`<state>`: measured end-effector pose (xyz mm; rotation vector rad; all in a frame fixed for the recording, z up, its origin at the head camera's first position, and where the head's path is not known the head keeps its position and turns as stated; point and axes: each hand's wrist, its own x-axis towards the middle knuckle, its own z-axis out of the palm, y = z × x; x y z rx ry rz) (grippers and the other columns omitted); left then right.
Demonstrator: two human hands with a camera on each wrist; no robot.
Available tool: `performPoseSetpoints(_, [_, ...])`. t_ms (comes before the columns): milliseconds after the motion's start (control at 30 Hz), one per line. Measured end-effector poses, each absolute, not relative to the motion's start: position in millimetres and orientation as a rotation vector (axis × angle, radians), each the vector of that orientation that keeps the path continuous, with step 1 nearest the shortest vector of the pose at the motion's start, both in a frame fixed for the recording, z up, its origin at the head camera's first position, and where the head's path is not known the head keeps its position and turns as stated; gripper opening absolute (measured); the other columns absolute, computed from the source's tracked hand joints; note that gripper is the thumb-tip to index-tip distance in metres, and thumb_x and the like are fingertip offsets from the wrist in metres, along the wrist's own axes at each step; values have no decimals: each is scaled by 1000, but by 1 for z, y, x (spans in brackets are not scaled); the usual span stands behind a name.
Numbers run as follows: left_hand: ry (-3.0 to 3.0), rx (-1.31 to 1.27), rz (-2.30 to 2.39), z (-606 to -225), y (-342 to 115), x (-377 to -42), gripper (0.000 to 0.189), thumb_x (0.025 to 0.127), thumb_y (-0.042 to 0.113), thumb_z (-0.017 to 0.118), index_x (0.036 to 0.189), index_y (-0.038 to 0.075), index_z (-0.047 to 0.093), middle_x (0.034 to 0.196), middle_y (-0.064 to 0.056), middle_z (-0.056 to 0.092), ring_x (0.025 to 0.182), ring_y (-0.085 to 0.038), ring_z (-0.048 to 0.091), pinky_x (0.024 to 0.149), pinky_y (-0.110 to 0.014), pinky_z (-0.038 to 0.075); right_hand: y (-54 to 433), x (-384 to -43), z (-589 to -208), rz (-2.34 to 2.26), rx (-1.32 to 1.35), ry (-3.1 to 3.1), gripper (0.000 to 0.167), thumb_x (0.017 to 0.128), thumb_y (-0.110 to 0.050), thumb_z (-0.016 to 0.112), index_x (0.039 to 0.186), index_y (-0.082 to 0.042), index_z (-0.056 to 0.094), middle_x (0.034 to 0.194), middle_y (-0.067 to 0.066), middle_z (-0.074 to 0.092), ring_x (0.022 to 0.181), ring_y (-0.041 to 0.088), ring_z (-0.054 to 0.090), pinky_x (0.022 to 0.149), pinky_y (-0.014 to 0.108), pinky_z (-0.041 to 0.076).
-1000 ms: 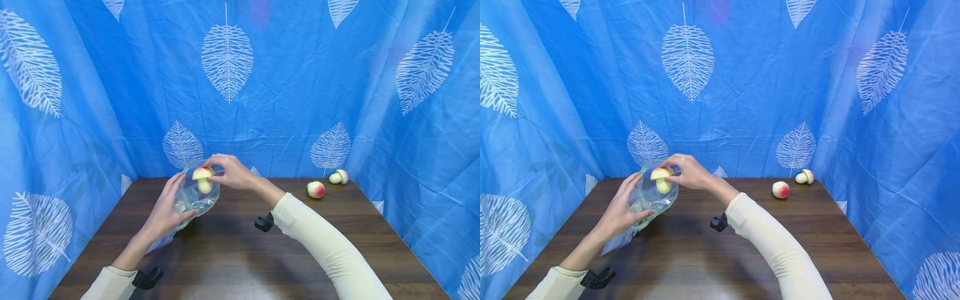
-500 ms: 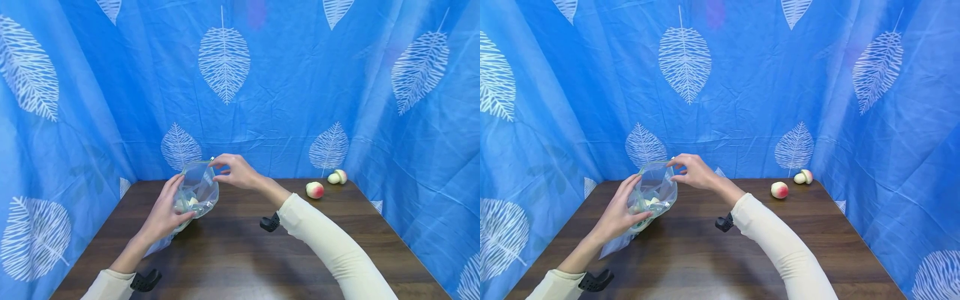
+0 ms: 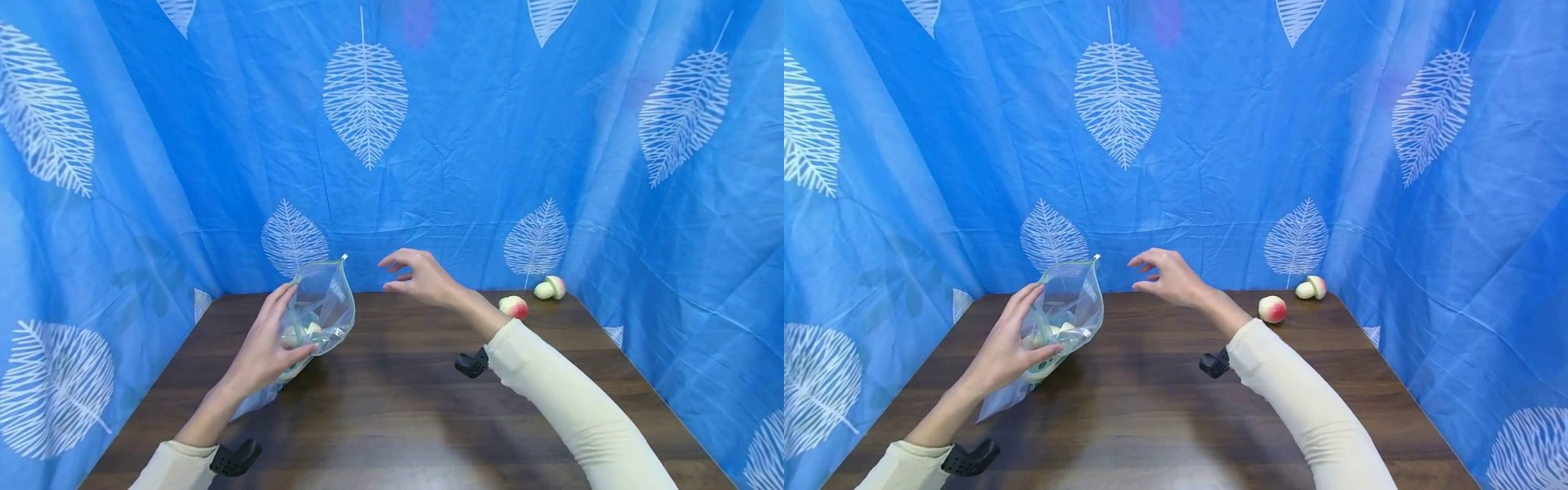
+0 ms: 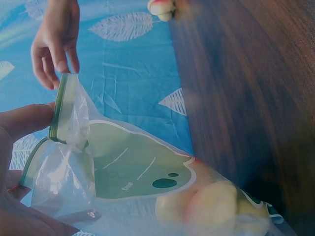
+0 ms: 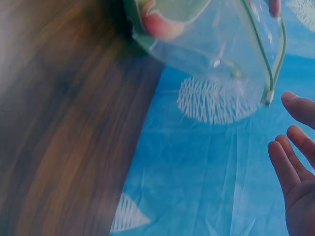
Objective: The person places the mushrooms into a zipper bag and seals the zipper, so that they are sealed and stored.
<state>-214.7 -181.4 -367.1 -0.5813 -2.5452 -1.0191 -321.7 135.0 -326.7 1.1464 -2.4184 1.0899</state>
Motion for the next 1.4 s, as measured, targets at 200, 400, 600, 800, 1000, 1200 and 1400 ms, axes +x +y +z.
performPoseSetpoints(200, [-2537,-589,-1026,-369,-184,-214,103,78,10,93,159,0,31,163,-20,26,142,-44,35,96,-58,52,163,-322,-330,1126,1055,-2454,35,88,-5,83,121,-2,72,120,10,69,106,26,67,87,32,59])
performPoseSetpoints(400, [-2534,-573,-1023,-368,-185,-214,102,78,10,93,159,-1,32,163,-20,26,142,-44,35,103,-62,45,189,-320,-334,1094,946,-2516,36,90,-6,82,124,-3,71,124,11,68,110,30,67,87,37,59])
performPoseSetpoints(600, [-2533,-588,-1018,-369,-184,-214,103,77,10,93,159,-1,31,163,-20,26,142,-44,35,103,-61,46,212,-320,-342,1044,878,-2552,39,92,-9,80,129,-4,69,127,15,67,110,31,67,89,44,58])
performPoseSetpoints(800, [-2532,-602,-1010,-369,-184,-214,102,78,10,93,159,0,31,163,-20,26,143,-44,34,103,-61,45,232,-322,-349,992,804,-2592,41,93,-11,80,132,-5,67,128,16,66,110,31,67,90,47,57])
performPoseSetpoints(1000, [-2528,-618,-1019,-369,-184,-213,102,79,11,92,159,-1,31,163,-19,26,143,-44,34,102,-59,48,252,-323,-357,961,732,-2628,43,94,-13,79,134,-5,65,131,21,64,112,34,66,89,50,57])
performPoseSetpoints(1200, [-2532,-609,-1014,-369,-184,-213,101,79,10,92,159,-1,31,163,-20,26,142,-44,36,85,-50,59,273,-327,-368,954,642,-2644,43,94,-14,79,134,-5,65,130,20,65,112,35,66,88,53,56])
performPoseSetpoints(1400, [-2536,-611,-1013,-369,-184,-213,101,79,10,92,159,-1,31,163,-20,26,142,-44,35,91,-55,56,288,-330,-378,1006,573,-2678,43,96,-15,77,136,-5,63,132,19,65,115,37,66,90,54,55])
